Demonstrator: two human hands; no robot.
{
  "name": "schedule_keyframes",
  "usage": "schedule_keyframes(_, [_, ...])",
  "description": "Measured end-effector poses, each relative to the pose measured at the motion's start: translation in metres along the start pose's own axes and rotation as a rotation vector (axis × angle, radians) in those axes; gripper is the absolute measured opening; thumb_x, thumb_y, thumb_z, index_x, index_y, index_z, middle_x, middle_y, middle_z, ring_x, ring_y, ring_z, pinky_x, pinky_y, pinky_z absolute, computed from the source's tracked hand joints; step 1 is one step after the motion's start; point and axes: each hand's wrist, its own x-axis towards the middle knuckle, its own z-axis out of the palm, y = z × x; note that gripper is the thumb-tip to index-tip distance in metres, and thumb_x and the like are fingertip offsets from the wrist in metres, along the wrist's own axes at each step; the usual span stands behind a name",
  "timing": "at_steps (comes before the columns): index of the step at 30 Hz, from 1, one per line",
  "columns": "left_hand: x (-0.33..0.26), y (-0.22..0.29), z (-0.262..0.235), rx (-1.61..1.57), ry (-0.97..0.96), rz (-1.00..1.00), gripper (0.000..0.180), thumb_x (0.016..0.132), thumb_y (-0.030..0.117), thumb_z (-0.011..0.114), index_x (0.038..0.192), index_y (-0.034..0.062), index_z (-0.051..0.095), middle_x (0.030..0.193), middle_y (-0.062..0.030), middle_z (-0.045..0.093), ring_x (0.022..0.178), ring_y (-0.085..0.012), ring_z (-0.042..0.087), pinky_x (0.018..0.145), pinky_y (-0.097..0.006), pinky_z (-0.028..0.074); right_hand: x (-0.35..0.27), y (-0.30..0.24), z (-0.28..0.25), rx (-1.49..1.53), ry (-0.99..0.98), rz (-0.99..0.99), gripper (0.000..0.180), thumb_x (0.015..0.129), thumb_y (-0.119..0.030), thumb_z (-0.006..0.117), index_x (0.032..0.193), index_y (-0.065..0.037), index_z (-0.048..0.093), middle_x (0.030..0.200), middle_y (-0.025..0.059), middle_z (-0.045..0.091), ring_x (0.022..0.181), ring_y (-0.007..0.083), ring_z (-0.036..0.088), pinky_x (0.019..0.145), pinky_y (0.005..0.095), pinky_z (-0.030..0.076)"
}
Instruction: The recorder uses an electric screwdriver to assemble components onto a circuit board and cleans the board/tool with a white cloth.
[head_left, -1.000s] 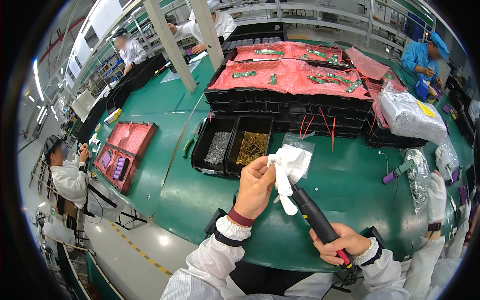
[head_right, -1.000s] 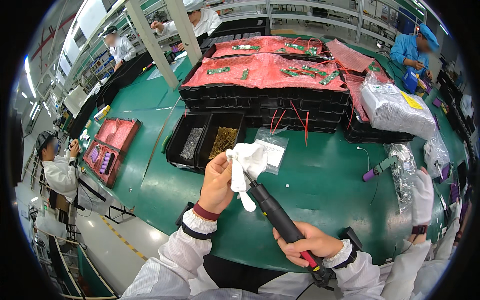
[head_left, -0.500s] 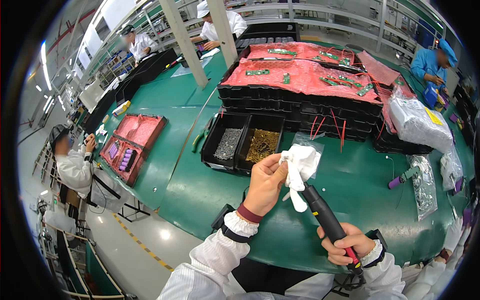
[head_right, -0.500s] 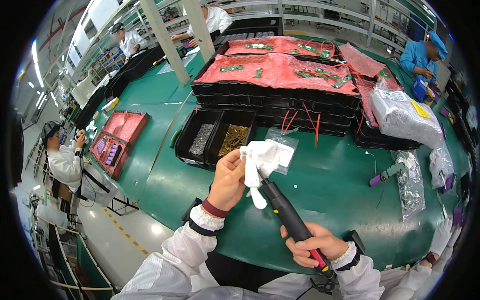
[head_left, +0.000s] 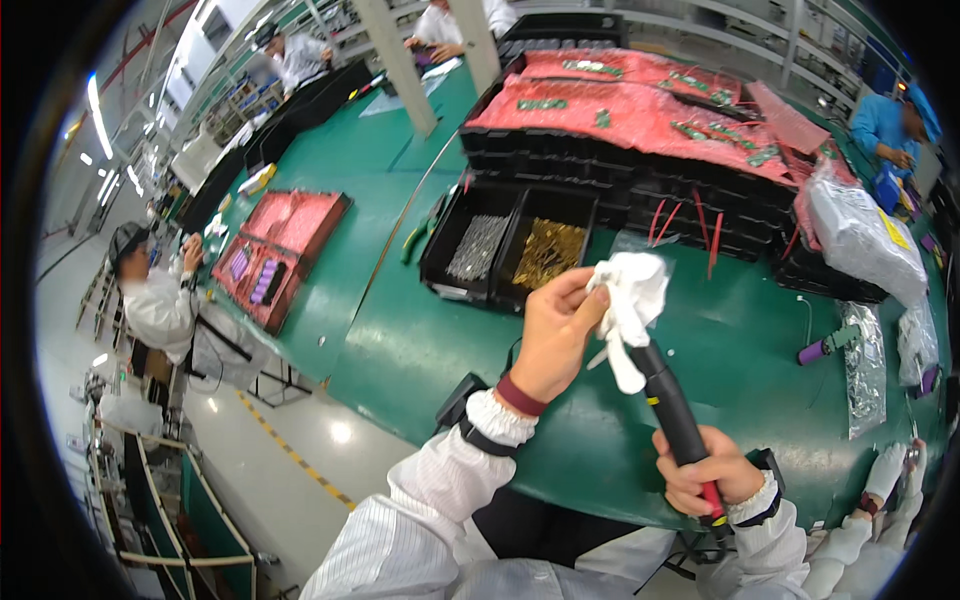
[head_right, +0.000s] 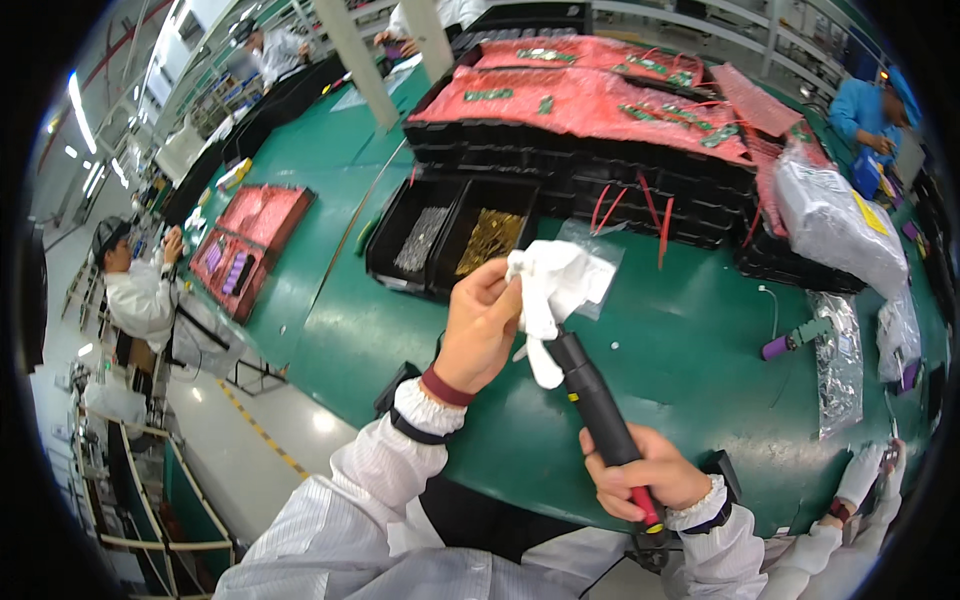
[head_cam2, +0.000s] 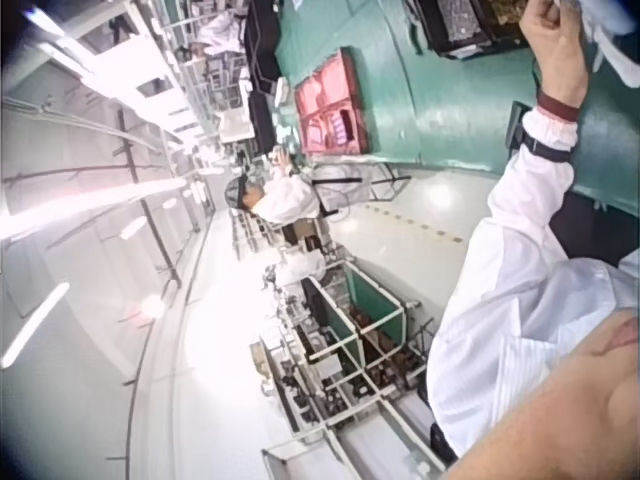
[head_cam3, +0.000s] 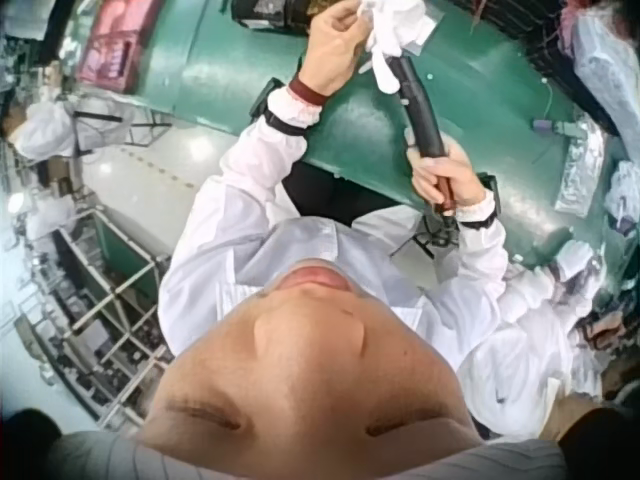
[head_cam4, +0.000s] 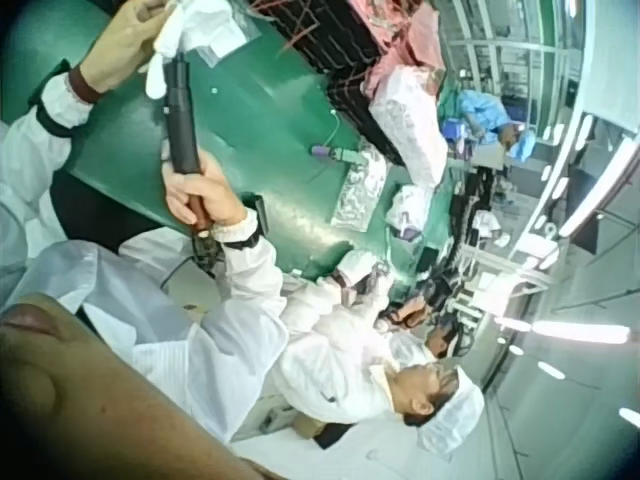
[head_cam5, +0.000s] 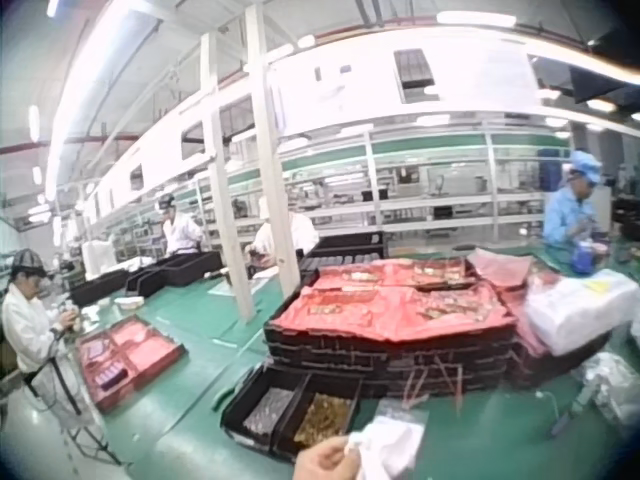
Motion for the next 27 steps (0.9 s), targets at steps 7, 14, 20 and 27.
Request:
schedule_keyframes(7, [0.003, -0.006, 0.001, 0.0, -0.062, -0.026, 0.025, 0.103, 0.007, 0.064, 0.125, -0.0055, 0.063, 0.106, -0.0087, 0.075, 0.091, -0.0099, 0.07, 0.077, -0.025, 0.055, 0.002, 0.006, 0.018, -0.674, 0.343, -0.135, 0.04, 0.092, -0.003, 0.065, 0.125, 0.001, 0.044, 0.071, 0.0053, 0.054, 0.046, 0.0146, 0.055, 0.045, 0.0309, 0.042])
schedule_keyframes(14, [0.0, 0.005, -0.005, 0.092, -0.062, 0.056, 0.026, 0.102, 0.005, 0.064, 0.126, -0.0071, 0.063, 0.107, -0.0114, 0.075, 0.089, -0.0104, 0.071, 0.075, -0.024, 0.056, 0.0, 0.002, 0.001, -0.209, 0.092, -0.069, 0.043, 0.09, -0.004, 0.065, 0.126, 0.003, 0.043, 0.073, 0.008, 0.054, 0.045, 0.0166, 0.053, 0.045, 0.0312, 0.041])
schedule_keyframes(20, [0.004, 0.009, 0.0, 0.089, -0.062, 0.077, 0.026, 0.1, 0.008, 0.07, 0.121, -0.0073, 0.066, 0.102, -0.0097, 0.077, 0.087, -0.008, 0.069, 0.075, -0.023, 0.055, -0.002, 0.001, -0.003, -0.034, 0.003, -0.055, 0.045, 0.09, -0.003, 0.065, 0.128, 0.003, 0.042, 0.071, 0.0085, 0.05, 0.043, 0.0181, 0.05, 0.044, 0.0329, 0.039])
schedule_keyframes(27, [0.0, 0.003, 0.0, 0.088, -0.057, 0.049, 0.026, 0.102, 0.006, 0.066, 0.123, -0.0069, 0.063, 0.104, -0.0106, 0.076, 0.086, -0.0098, 0.07, 0.074, -0.024, 0.056, 0.005, 0.004, 0.007, -0.298, 0.114, -0.101, 0.044, 0.089, -0.007, 0.067, 0.124, 0.003, 0.044, 0.066, 0.0077, 0.047, 0.041, 0.0182, 0.049, 0.042, 0.0335, 0.036])
